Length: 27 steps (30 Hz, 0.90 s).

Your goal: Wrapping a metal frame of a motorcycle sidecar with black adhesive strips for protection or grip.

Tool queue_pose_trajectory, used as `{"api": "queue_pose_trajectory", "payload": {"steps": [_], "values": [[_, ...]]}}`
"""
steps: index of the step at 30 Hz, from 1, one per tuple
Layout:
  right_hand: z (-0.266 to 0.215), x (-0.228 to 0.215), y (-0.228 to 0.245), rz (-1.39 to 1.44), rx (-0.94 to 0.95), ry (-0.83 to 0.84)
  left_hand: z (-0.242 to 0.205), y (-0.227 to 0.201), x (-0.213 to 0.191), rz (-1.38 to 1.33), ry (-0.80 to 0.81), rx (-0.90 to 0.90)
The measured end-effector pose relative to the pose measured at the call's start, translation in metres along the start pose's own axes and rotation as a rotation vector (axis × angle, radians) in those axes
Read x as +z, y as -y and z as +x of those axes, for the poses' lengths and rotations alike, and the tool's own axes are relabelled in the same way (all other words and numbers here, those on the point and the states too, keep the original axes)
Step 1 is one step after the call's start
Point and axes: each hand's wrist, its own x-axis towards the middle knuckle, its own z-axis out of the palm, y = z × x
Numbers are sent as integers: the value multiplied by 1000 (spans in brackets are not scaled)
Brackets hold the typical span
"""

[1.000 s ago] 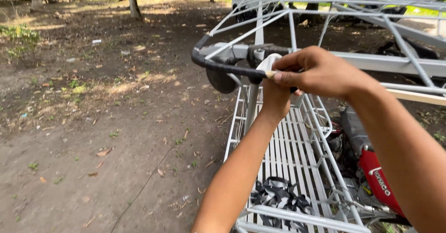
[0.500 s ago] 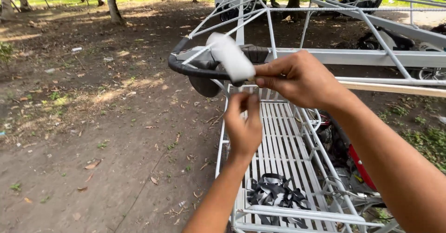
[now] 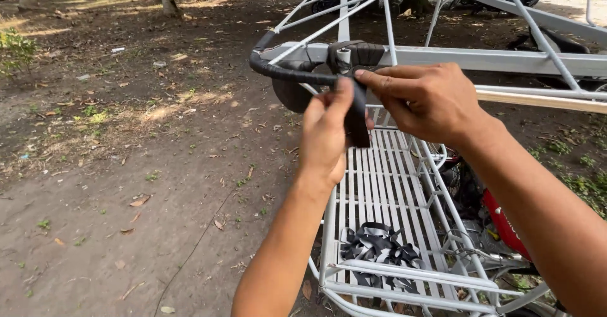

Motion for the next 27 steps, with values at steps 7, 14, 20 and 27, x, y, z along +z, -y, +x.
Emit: {"api": "queue_pose_trajectory", "payload": {"steps": [7, 14, 20, 27], "values": [[-37, 26, -11, -600, 76, -124, -31, 34, 9, 414, -124, 122], [-41, 20, -30, -906, 2, -33, -74, 29, 28, 442, -97, 216], [-21, 3, -12, -650, 170, 237, -63, 81, 18, 308, -103, 260], [13, -5, -4, -357, 488, 458, 71, 173, 24, 46, -50, 487]]}}
